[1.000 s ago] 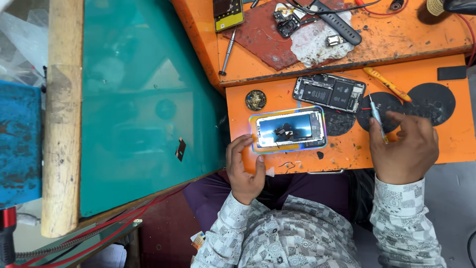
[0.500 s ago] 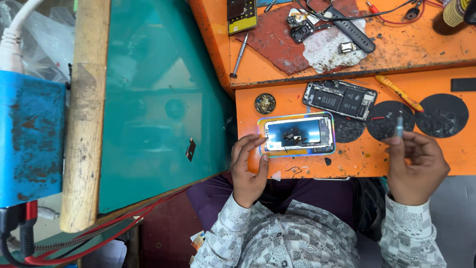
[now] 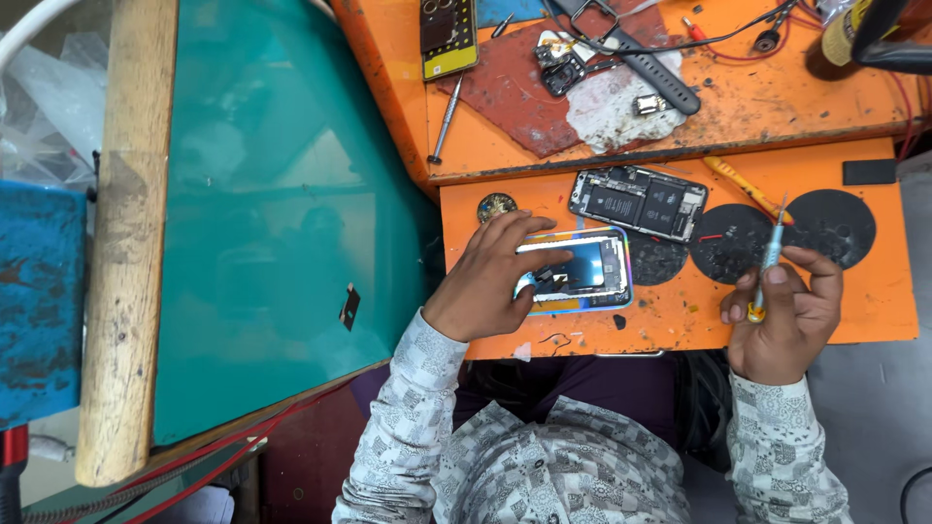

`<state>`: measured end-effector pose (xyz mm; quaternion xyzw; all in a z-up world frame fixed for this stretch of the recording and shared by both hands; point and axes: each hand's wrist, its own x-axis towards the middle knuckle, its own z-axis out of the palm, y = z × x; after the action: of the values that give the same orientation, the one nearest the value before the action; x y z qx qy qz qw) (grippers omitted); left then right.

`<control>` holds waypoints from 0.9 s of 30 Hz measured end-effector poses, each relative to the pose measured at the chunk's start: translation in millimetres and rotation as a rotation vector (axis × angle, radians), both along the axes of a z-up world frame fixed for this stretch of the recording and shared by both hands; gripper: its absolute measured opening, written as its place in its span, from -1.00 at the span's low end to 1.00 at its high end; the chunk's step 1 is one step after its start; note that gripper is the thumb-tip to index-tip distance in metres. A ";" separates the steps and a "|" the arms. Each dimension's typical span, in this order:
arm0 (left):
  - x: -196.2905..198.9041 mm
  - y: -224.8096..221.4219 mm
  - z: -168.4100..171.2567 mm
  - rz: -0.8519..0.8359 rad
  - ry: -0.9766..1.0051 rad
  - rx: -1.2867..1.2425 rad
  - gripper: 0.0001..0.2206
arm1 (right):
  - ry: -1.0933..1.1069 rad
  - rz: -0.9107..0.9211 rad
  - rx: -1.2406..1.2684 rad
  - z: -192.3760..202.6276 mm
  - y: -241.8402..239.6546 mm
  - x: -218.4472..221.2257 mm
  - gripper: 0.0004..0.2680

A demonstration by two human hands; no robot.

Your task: The person disassembles a mobile phone using a screwdriver and a thin prying tool.

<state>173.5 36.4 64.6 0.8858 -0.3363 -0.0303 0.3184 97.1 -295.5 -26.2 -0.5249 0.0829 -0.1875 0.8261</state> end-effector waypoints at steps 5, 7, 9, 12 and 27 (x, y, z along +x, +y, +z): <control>12.0 -2.9 9.5 -0.034 0.050 0.078 -0.52 | 0.033 0.022 -0.070 0.9 3.5 1.1 -0.87; 15.1 -3.4 12.0 -0.037 0.062 0.098 -0.52 | 0.023 0.030 -0.096 1.0 4.6 1.4 -0.87; 17.4 -4.0 12.8 -0.031 0.060 0.107 -0.55 | 0.018 0.032 -0.110 0.7 4.3 1.3 -0.88; 19.7 -3.7 11.5 -0.031 0.060 0.102 -0.58 | 0.013 0.033 -0.116 -0.7 4.6 0.9 -0.87; 15.9 -1.3 11.4 -0.030 -0.075 0.074 -0.66 | -0.006 0.034 -0.182 -8.8 0.3 -0.3 -0.90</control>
<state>189.5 35.1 76.0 0.8923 -0.3597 -0.0140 0.2723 96.9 -295.2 -35.0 -0.5986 0.0541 -0.1815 0.7783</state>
